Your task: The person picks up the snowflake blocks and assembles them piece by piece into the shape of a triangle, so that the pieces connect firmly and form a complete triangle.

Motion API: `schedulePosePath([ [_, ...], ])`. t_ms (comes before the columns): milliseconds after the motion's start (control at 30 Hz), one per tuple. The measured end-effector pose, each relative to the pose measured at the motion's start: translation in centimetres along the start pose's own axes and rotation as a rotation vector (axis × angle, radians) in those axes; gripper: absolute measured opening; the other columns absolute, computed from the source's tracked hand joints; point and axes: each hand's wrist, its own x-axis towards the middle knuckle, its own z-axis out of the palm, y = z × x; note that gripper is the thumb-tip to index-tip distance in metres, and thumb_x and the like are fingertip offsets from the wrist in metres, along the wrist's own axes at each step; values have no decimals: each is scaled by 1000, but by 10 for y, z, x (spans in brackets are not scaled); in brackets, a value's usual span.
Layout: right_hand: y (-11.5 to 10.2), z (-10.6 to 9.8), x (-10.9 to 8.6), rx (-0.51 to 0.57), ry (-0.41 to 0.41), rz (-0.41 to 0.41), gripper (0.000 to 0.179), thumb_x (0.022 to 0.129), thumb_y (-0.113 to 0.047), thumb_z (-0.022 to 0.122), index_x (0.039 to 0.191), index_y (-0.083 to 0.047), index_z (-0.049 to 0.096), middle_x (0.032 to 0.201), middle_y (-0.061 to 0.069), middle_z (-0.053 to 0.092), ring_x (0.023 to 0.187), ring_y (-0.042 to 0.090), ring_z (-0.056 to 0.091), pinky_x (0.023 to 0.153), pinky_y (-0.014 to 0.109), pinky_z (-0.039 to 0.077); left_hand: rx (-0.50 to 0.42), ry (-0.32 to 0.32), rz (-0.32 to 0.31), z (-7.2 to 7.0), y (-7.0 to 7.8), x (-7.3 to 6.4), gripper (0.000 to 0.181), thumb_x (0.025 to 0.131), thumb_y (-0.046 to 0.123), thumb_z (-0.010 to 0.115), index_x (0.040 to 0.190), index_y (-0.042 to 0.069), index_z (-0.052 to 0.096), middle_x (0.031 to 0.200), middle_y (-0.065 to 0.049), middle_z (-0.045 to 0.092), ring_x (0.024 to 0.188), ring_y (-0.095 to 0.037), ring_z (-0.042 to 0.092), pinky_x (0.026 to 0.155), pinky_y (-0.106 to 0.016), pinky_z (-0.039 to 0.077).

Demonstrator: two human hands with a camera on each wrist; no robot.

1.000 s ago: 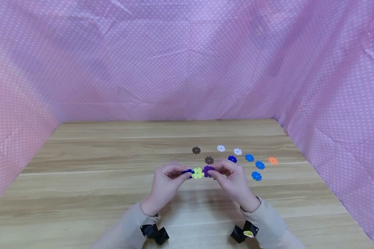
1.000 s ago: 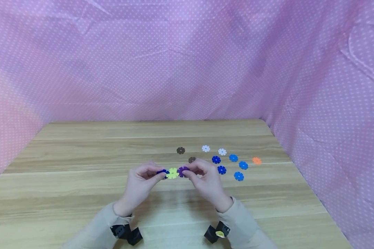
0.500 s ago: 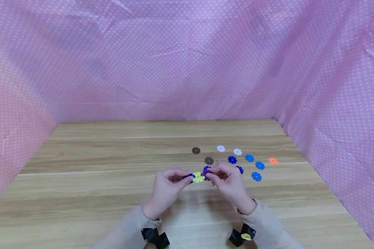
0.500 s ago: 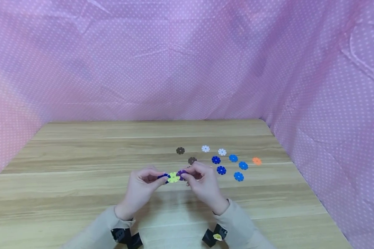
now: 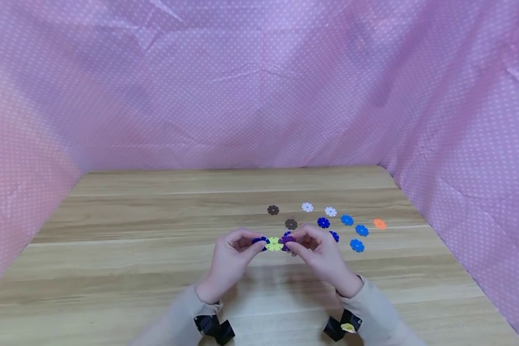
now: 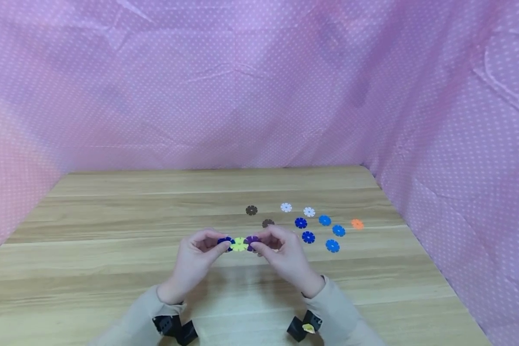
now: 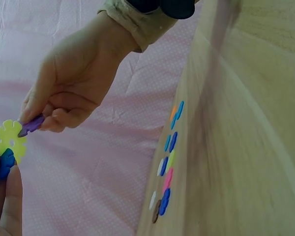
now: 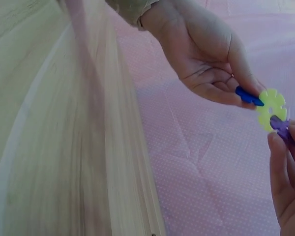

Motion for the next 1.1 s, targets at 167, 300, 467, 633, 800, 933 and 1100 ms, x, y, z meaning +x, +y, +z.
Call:
schedulePosePath([
  [167,3,-13,-1,-11,-58,73,18,85,6,63,103,6,61,84,17,65,71,5,64,61,28,57,45,8,36,-9,1,4,11,81,-4,69,91,-6,68,88,-20,68,72,-7,63,67,-24,56],
  [300,8,-26,-1,-29,-50,184,24,87,2,63,111,5,58,89,18,63,74,6,64,66,29,57,62,42,11,-17,4,5,13,81,-3,69,93,-6,67,87,-18,68,73,-7,63,68,-22,56],
  [467,19,-40,2,-91,-51,284,24,87,-1,64,110,5,60,91,18,64,76,7,62,68,26,55,80,79,8,-28,4,4,12,80,-6,68,93,-6,67,85,-8,69,73,-7,63,67,-22,55],
  [633,33,-47,8,-220,-87,338,27,85,-2,66,111,4,61,94,12,65,82,12,61,72,21,53,109,84,11,-37,1,2,11,82,-4,68,92,-4,68,84,5,69,74,-8,64,67,-23,56],
  [800,47,-51,13,-331,-141,373,29,85,-4,67,113,3,61,100,13,67,89,20,63,80,31,54,141,80,11,-42,0,-1,11,83,-1,69,93,-1,68,87,1,69,75,-8,64,68,-23,55],
  [933,56,-55,16,-393,-180,440,32,85,-8,69,114,1,61,108,15,65,98,26,61,88,41,52,137,83,6,-43,-1,-3,11,82,-2,69,93,-2,68,87,-2,69,76,-8,65,69,-24,56],
  [1100,67,-58,19,-490,-246,483,36,80,-10,73,113,-2,62,110,12,65,103,28,59,90,45,50,120,116,-27,-43,-3,-5,12,81,-6,68,92,-4,68,85,-1,69,74,-8,65,68,-24,56],
])
